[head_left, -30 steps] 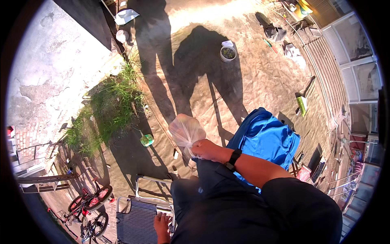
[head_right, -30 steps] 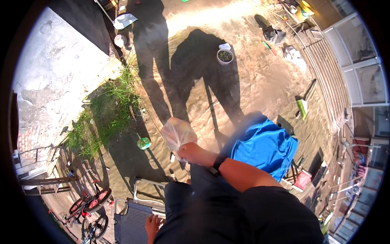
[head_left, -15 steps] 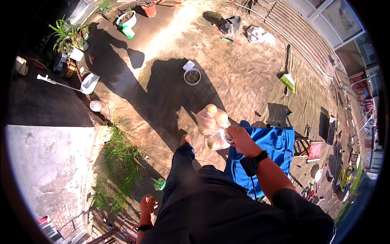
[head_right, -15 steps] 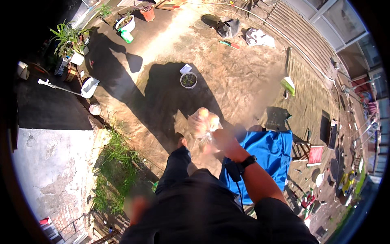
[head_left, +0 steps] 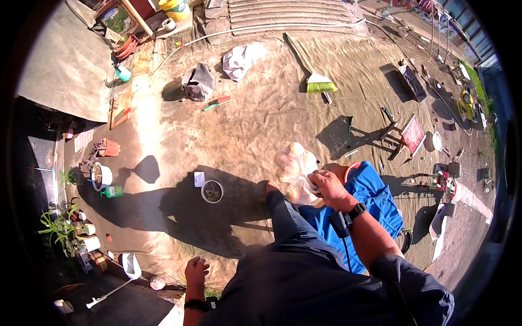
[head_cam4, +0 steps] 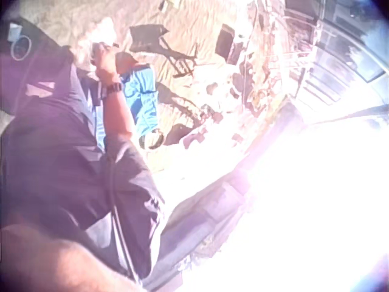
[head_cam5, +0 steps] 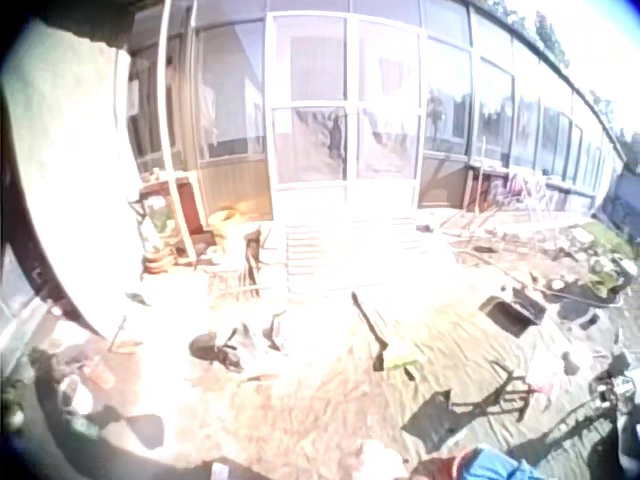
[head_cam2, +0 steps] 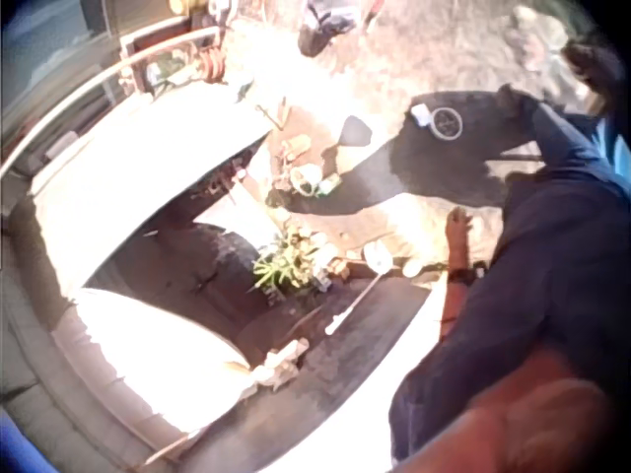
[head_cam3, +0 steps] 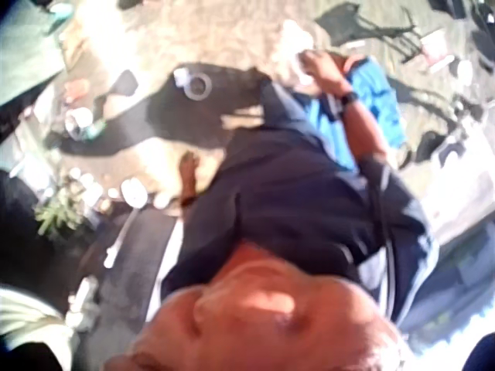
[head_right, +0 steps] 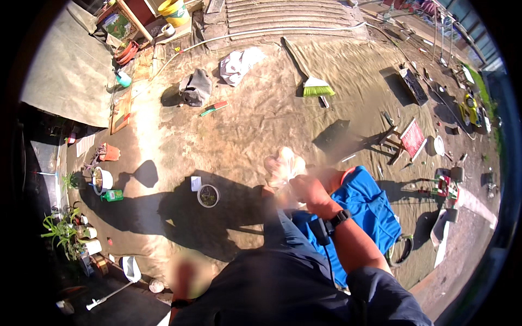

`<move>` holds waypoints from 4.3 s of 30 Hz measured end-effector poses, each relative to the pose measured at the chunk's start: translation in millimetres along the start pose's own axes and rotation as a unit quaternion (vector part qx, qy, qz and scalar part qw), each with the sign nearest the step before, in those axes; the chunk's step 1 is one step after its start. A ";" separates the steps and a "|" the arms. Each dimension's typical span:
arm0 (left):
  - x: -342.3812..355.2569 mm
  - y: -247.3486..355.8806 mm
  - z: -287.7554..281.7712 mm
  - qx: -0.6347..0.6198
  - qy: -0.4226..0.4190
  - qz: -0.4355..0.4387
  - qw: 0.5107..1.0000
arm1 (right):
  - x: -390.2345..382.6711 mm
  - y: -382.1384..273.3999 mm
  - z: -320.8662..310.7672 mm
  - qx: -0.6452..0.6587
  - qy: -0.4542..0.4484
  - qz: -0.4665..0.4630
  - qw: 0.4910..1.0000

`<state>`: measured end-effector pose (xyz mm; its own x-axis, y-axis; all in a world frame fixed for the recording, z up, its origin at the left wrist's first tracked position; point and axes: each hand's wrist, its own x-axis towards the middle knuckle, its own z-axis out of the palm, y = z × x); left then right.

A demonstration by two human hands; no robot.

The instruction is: The person disassembles a bicycle wheel, removes the tire, and handles a small plastic component. They then stand up, pick up a plastic bag, and walk into a house.

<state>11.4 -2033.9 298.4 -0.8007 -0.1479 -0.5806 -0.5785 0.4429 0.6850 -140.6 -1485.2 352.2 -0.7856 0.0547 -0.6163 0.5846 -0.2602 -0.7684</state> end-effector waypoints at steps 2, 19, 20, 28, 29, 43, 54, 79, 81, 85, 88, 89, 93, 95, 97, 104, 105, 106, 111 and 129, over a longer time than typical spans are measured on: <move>55.1 47.5 19.6 -0.045 -0.016 -0.049 0.998 | 31.6 -20.2 -30.3 -0.099 -0.011 -0.095 0.990; 470.6 416.6 84.8 0.158 -0.177 0.287 0.928 | 232.7 -234.5 -170.6 0.286 0.322 -0.044 0.902; 494.0 464.3 102.0 0.104 -0.192 0.235 0.947 | 243.6 -243.6 -185.8 0.318 0.331 -0.040 0.888; 667.8 788.1 234.6 0.140 -0.176 0.081 0.971 | 381.2 -373.3 -266.0 0.381 0.383 -0.069 0.839; 694.5 811.6 254.4 0.120 -0.172 0.107 0.972 | 406.1 -387.8 -277.9 0.385 0.381 -0.073 0.837; 952.8 1217.0 477.1 0.210 -0.096 0.262 0.937 | 716.0 -679.2 -446.5 0.355 0.331 -0.065 0.872; 1201.2 1726.1 667.6 0.056 0.035 0.517 0.853 | 952.3 -964.4 -563.6 0.307 0.318 -0.082 0.893; 1169.2 1822.8 707.8 -0.097 0.213 0.270 0.934 | 1282.3 -1388.0 -666.8 -0.148 -0.138 -0.007 0.979; 1110.0 1816.3 687.4 0.036 0.225 0.282 0.932 | 1296.0 -1403.6 -647.0 -0.198 -0.200 0.007 0.960; 1040.9 1714.4 668.8 0.017 0.303 0.097 0.948 | 1320.0 -1413.9 -601.4 -0.250 -0.263 -0.097 0.927; 1019.8 1632.8 661.2 -0.024 0.368 0.023 0.929 | 1347.9 -1410.3 -565.8 -0.333 -0.361 -0.435 0.754; 1015.3 1614.6 659.8 -0.055 0.388 -0.005 0.920 | 1353.1 -1417.6 -545.7 -0.329 -0.368 -0.452 0.744; 1007.4 1569.0 644.8 -0.336 0.401 -0.271 0.808 | 1373.4 -1434.6 -469.8 -0.276 -0.368 -0.175 0.871; 1006.4 1545.0 637.2 -0.382 0.430 -0.356 0.737 | 1394.4 -1440.3 -429.3 -0.356 -0.377 -0.220 0.826; 1029.5 1552.6 630.2 -0.392 0.396 -0.466 0.688 | 1417.0 -1440.5 -394.7 -0.443 -0.349 -0.332 0.756; 1108.6 1555.1 537.7 -0.435 0.153 -0.379 0.803 | 1468.7 -1484.4 -286.6 -0.448 -0.244 -0.347 0.787; 1125.9 1585.8 518.2 -0.406 0.144 -0.378 0.819 | 1473.0 -1501.6 -275.6 -0.460 -0.241 -0.343 0.783; 1140.6 1594.2 503.4 -0.419 0.142 -0.350 0.826 | 1476.3 -1521.6 -266.8 -0.470 -0.233 -0.340 0.781; 1229.8 1643.6 440.5 -0.403 0.098 -0.277 0.867 | 1519.9 -1605.4 -195.1 0.059 -0.151 0.035 0.986; 1454.3 1834.2 306.3 -0.327 0.080 -0.214 0.917 | 1770.9 -1692.2 -230.9 -0.155 -0.013 -0.108 0.982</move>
<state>-2166.3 -1165.7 575.7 -0.4612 -0.3351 -0.8215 -0.7728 -0.3031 0.5575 -2474.5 -725.5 521.4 -0.9004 0.0511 -0.4321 0.4347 0.0600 -0.8986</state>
